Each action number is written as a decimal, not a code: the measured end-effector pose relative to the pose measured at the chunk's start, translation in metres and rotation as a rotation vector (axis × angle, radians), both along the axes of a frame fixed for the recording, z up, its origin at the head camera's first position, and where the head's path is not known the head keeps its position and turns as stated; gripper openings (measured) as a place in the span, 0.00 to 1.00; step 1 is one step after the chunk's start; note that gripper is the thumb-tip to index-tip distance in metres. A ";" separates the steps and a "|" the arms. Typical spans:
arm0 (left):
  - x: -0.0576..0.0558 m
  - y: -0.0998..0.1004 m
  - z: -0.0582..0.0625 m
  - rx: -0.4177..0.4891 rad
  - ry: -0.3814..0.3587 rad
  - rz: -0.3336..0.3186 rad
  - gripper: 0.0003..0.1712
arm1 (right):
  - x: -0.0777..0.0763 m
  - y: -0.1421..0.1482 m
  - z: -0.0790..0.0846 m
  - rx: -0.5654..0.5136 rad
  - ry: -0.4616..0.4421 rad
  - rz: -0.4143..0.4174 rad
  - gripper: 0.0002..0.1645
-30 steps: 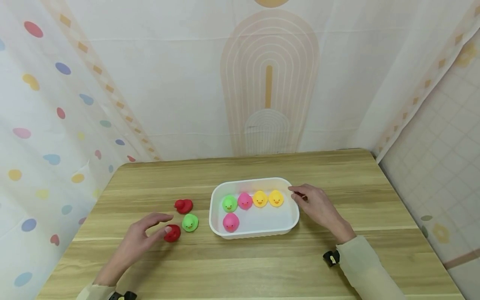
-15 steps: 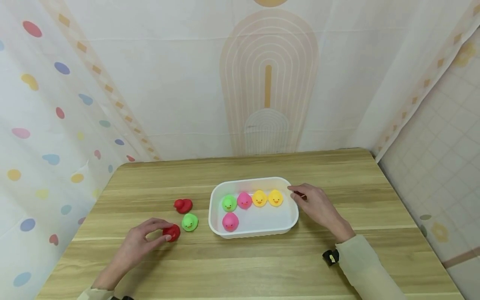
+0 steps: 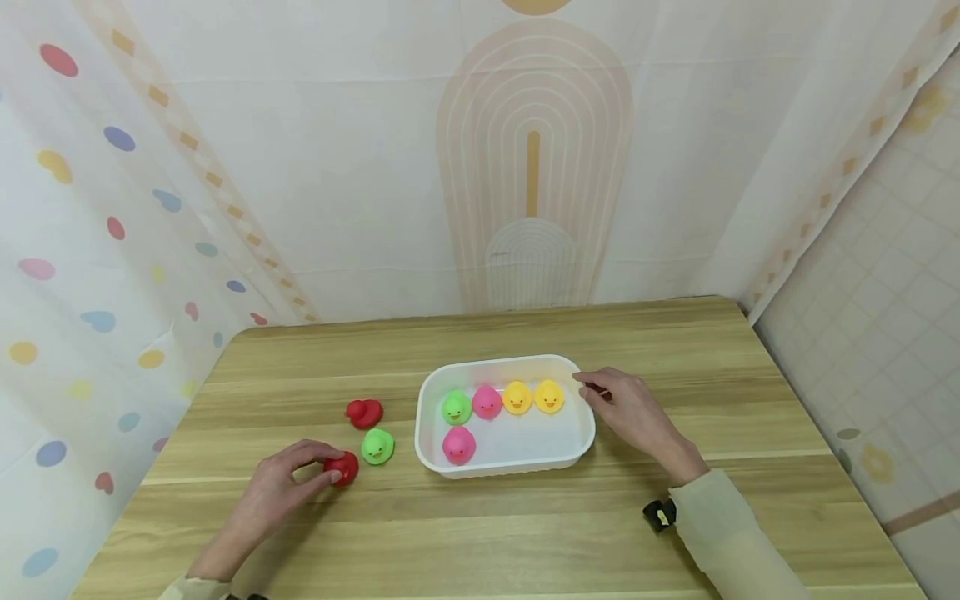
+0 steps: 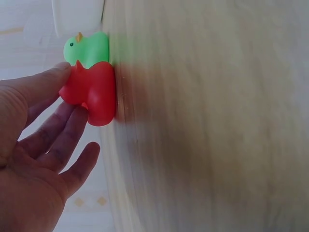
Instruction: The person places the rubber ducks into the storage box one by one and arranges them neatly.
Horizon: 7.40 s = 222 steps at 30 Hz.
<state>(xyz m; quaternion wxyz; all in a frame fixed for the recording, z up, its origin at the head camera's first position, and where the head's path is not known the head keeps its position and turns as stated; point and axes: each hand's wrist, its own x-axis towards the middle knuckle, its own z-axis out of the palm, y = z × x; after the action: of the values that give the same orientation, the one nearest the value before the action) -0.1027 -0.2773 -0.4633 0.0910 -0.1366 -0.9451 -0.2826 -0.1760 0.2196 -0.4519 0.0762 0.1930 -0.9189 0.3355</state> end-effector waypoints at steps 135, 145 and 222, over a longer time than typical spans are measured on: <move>-0.058 0.171 0.029 0.050 -0.278 -0.386 0.13 | 0.000 -0.006 -0.001 -0.029 -0.035 -0.001 0.16; -0.063 0.176 0.030 0.010 -0.310 -0.396 0.11 | -0.001 -0.006 -0.001 -0.026 -0.035 0.002 0.16; -0.031 0.079 0.032 0.143 0.089 -0.231 0.18 | 0.001 -0.005 0.001 -0.029 -0.037 0.001 0.16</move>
<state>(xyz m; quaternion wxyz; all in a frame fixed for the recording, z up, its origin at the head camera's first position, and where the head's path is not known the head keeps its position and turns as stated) -0.1336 -0.1981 -0.4309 0.1091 -0.2499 -0.8956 -0.3516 -0.1745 0.2142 -0.4506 0.0617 0.1859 -0.9151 0.3524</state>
